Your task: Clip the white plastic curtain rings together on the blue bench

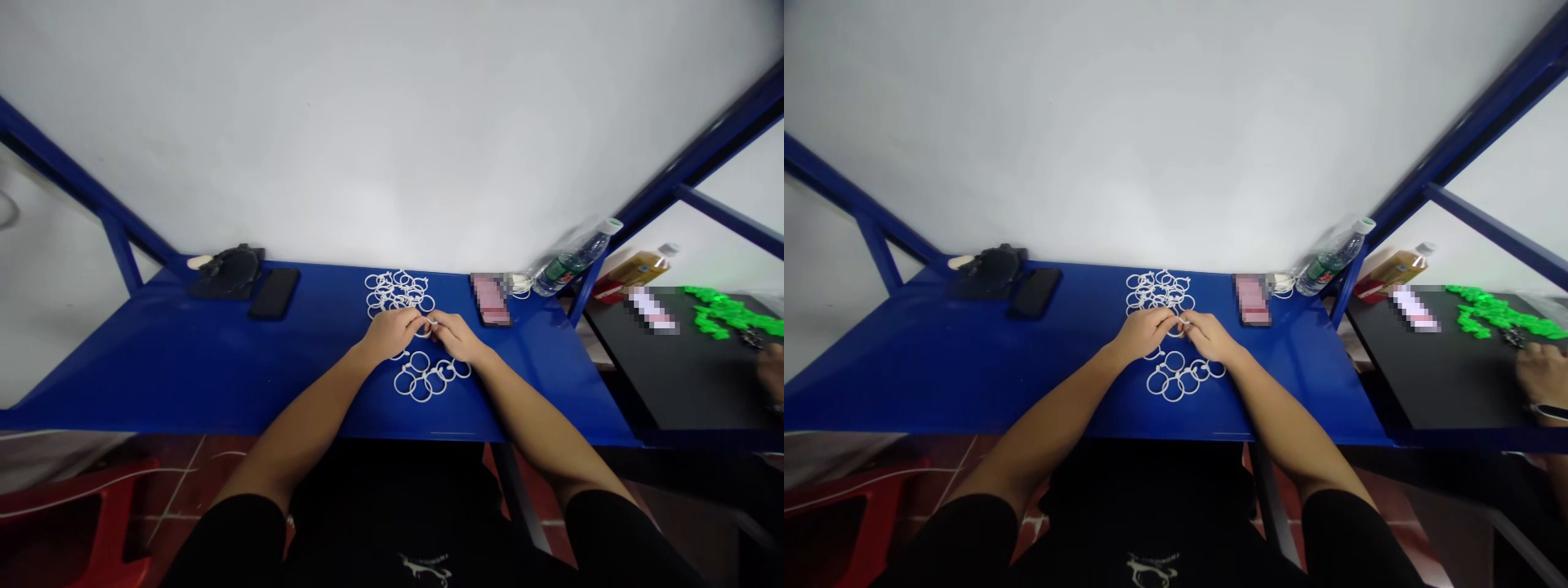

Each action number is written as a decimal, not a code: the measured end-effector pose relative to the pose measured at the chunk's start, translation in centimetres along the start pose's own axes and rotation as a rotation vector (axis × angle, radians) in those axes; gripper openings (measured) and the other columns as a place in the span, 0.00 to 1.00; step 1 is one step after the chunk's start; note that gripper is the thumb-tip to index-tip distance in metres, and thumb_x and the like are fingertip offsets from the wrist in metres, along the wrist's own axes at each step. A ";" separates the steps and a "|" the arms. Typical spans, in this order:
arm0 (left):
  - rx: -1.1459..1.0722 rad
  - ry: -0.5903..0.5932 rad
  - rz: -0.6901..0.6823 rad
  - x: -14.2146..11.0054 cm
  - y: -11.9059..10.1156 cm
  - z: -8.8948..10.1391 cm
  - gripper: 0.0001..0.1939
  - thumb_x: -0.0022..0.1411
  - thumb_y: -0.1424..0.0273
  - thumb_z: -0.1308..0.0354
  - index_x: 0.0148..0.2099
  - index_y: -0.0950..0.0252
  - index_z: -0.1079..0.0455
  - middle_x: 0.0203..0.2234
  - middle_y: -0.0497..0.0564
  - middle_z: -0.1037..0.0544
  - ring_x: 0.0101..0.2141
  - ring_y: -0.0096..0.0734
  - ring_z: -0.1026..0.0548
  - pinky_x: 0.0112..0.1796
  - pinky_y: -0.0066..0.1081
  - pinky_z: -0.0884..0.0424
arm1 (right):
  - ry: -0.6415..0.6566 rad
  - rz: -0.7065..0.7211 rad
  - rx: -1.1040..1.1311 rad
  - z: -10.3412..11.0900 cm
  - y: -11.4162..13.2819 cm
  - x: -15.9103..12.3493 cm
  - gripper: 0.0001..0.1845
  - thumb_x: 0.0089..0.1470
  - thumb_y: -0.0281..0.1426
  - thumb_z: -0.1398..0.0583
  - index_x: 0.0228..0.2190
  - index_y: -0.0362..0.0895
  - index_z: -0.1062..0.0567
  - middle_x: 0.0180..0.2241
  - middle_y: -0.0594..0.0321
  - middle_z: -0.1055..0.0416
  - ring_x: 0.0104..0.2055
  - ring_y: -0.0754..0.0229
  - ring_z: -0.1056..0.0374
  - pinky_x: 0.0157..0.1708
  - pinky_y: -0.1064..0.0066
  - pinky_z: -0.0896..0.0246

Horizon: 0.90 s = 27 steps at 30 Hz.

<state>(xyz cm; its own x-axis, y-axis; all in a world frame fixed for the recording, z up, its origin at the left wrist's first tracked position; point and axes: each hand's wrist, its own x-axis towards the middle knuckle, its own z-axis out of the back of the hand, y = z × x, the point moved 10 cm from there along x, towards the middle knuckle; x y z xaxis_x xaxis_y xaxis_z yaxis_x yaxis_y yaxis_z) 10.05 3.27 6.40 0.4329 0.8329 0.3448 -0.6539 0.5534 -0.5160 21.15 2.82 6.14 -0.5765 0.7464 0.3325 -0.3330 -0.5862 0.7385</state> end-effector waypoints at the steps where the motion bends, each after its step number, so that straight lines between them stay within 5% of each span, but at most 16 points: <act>1: -0.001 0.011 -0.008 0.0 -0.1 -0.1 0.17 0.76 0.63 0.50 0.38 0.62 0.25 0.31 0.50 0.20 0.31 0.32 0.24 0.34 0.30 0.35 | -0.023 0.011 -0.019 0.2 0.1 0.0 0.10 0.61 0.26 0.50 0.33 0.45 0.29 0.28 0.65 0.27 0.30 0.60 0.30 0.35 0.69 0.37; 7: -0.020 0.013 -0.069 -0.1 -0.8 -0.3 0.17 0.77 0.61 0.50 0.40 0.62 0.24 0.33 0.51 0.19 0.33 0.33 0.23 0.36 0.31 0.32 | -0.117 0.038 -0.061 1.1 0.4 -0.1 0.12 0.58 0.25 0.50 0.29 0.45 0.29 0.26 0.64 0.28 0.30 0.59 0.31 0.36 0.68 0.36; 16: -0.070 -0.209 -0.062 0.0 0.5 2.9 0.11 0.74 0.64 0.45 0.44 0.61 0.22 0.37 0.49 0.16 0.37 0.31 0.21 0.41 0.29 0.29 | -0.204 -0.050 -0.119 2.0 -0.9 -0.2 0.14 0.70 0.37 0.46 0.48 0.47 0.24 0.35 0.61 0.21 0.32 0.58 0.26 0.36 0.67 0.33; 21: 0.053 -0.296 0.079 -0.1 2.3 4.5 0.12 0.72 0.62 0.42 0.41 0.61 0.21 0.34 0.50 0.17 0.36 0.31 0.21 0.39 0.29 0.30 | -0.196 -0.071 -0.217 1.9 -1.8 -0.4 0.19 0.68 0.37 0.42 0.57 0.46 0.27 0.35 0.61 0.20 0.32 0.58 0.25 0.35 0.67 0.32; 27: 0.099 -0.311 0.283 -0.2 4.7 5.7 0.20 0.67 0.60 0.36 0.58 0.61 0.25 0.38 0.51 0.16 0.38 0.37 0.20 0.41 0.33 0.29 | -0.138 -0.069 -0.266 1.3 -2.0 -0.3 0.14 0.66 0.35 0.41 0.49 0.46 0.20 0.35 0.60 0.19 0.32 0.58 0.24 0.35 0.68 0.32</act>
<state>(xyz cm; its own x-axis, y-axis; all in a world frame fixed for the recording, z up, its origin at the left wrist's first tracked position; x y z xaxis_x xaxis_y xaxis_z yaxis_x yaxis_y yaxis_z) 3.34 5.65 8.38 0.0298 0.9031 0.4284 -0.7827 0.2877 -0.5519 22.95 4.17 5.35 -0.4448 0.8123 0.3773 -0.5618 -0.5811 0.5888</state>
